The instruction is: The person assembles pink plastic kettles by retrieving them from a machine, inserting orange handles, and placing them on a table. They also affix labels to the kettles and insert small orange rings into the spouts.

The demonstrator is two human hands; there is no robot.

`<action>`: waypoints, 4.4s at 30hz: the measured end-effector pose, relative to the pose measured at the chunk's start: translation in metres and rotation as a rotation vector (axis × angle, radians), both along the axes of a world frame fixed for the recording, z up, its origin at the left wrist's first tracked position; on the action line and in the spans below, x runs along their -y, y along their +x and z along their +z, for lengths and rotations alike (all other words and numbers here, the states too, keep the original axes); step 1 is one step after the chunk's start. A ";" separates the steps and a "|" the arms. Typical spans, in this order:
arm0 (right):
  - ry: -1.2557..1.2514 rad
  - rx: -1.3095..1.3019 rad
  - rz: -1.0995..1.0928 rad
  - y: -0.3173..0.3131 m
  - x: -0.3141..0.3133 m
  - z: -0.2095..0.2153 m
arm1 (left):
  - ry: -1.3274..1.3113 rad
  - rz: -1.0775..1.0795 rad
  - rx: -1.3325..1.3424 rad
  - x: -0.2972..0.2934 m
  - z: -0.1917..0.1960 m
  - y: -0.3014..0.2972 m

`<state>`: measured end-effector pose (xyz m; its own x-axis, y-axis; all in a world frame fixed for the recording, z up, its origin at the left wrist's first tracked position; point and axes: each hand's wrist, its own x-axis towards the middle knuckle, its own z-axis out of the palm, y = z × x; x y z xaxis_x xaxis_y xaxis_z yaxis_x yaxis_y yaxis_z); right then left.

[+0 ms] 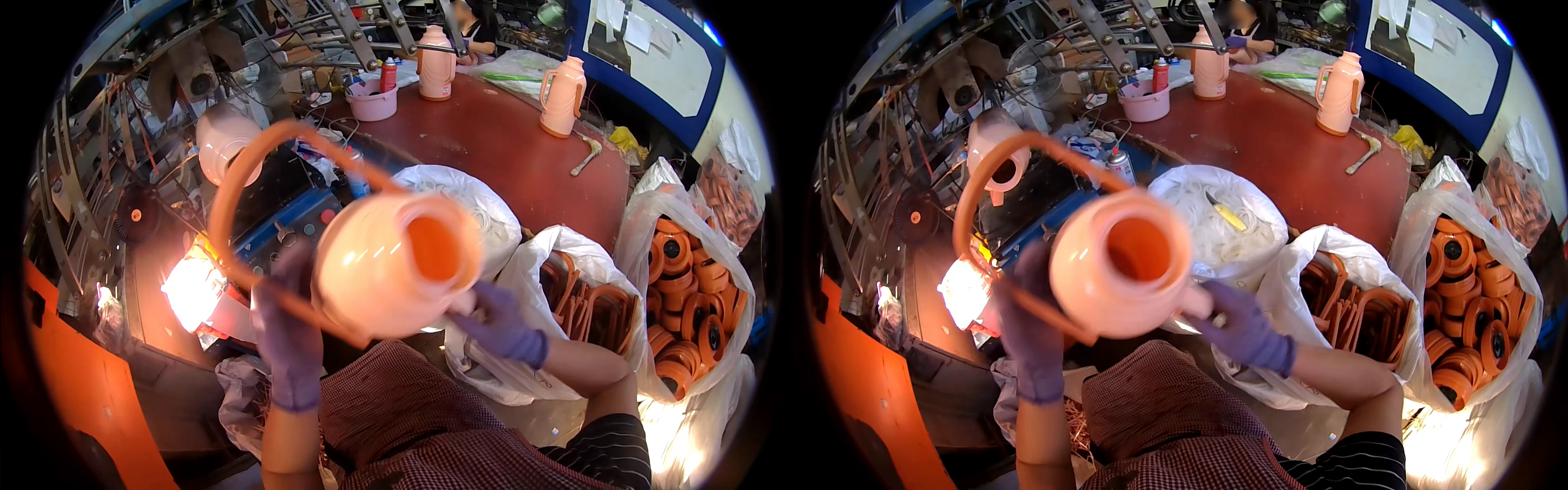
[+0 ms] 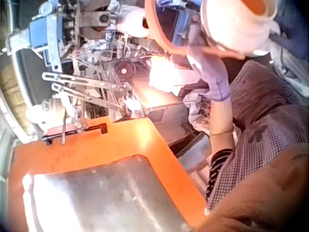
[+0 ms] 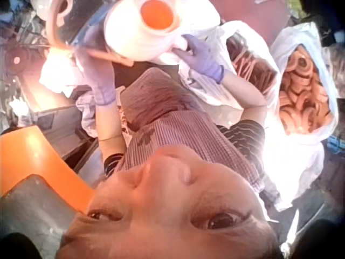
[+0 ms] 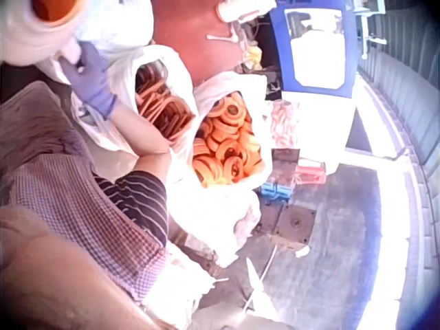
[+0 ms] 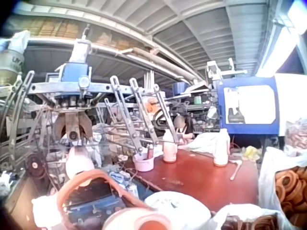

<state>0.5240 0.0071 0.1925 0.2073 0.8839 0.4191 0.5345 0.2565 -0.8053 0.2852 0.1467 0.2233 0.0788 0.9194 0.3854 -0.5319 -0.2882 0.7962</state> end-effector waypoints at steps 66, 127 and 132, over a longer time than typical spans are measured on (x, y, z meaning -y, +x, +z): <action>0.352 1.075 0.500 -0.358 -0.342 -0.089 | -0.524 0.672 -1.547 0.235 -0.079 -0.386; -0.358 -0.067 0.325 -0.191 -0.124 -0.171 | -0.206 0.264 -1.649 0.131 -0.141 -0.193; -0.287 0.165 0.288 -0.163 -0.144 -0.177 | -0.178 0.248 -1.629 0.130 -0.144 -0.197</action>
<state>0.3605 0.1506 0.0160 -0.1138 0.9814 0.1545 0.6016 0.1918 -0.7754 0.0884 0.0164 0.0790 0.1226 0.9910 -0.0541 0.8812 -0.0836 0.4653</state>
